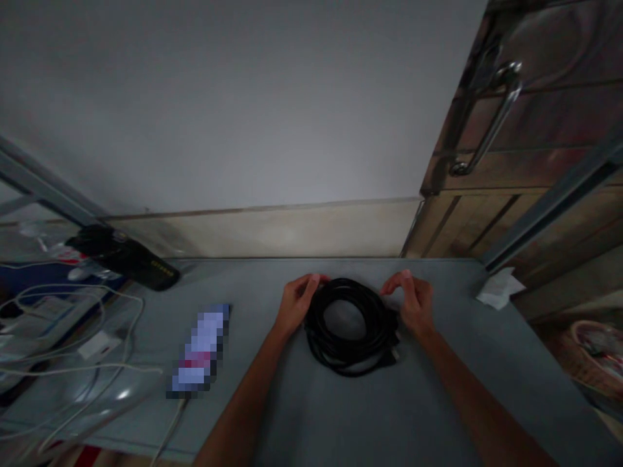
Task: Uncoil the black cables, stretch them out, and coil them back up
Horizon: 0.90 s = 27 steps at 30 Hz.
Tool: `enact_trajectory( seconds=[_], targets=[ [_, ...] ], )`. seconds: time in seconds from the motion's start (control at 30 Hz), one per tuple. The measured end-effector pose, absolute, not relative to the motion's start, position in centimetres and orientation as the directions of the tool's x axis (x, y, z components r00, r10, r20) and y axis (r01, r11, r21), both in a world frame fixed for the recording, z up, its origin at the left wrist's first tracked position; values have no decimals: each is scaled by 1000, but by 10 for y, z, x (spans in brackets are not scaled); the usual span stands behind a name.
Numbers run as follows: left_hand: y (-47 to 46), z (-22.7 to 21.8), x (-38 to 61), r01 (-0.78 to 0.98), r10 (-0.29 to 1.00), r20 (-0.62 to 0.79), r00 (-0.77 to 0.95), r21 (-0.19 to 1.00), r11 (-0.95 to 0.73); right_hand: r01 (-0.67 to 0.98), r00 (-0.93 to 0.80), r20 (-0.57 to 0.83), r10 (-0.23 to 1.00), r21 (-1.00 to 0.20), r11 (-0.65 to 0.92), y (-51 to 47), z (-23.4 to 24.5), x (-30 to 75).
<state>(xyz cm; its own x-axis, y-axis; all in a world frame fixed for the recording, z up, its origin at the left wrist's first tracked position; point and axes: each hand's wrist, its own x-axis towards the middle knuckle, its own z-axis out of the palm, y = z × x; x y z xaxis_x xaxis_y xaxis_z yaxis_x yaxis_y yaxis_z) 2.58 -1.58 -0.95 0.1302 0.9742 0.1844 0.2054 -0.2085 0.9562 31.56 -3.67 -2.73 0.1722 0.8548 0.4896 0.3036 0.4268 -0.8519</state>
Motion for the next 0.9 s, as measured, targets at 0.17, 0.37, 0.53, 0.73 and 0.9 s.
enact_trajectory(
  seconds=[0.17, 0.37, 0.53, 0.73, 0.9],
  targets=[
    [-13, -6, 19, 189, 969, 247, 18, 951, -246, 378, -25, 549, 836, -769, 516, -47, -3, 312],
    [-10, -4, 15, 200, 959, 284, 4, 939, -279, 591, -565, 292, 771, -509, 626, -86, 30, 272],
    [-11, -6, 12, 208, 957, 288, 34, 935, -289, 664, -647, 52, 761, -453, 595, -108, 15, 253],
    [-11, -9, 17, 120, 960, 257, 113, 955, -270, 665, -685, -82, 724, -475, 576, -100, 24, 259],
    [-10, -14, 19, 68, 952, 219, 215, 969, -238, 648, -710, -70, 701, -456, 610, -98, 30, 250]
  ],
)
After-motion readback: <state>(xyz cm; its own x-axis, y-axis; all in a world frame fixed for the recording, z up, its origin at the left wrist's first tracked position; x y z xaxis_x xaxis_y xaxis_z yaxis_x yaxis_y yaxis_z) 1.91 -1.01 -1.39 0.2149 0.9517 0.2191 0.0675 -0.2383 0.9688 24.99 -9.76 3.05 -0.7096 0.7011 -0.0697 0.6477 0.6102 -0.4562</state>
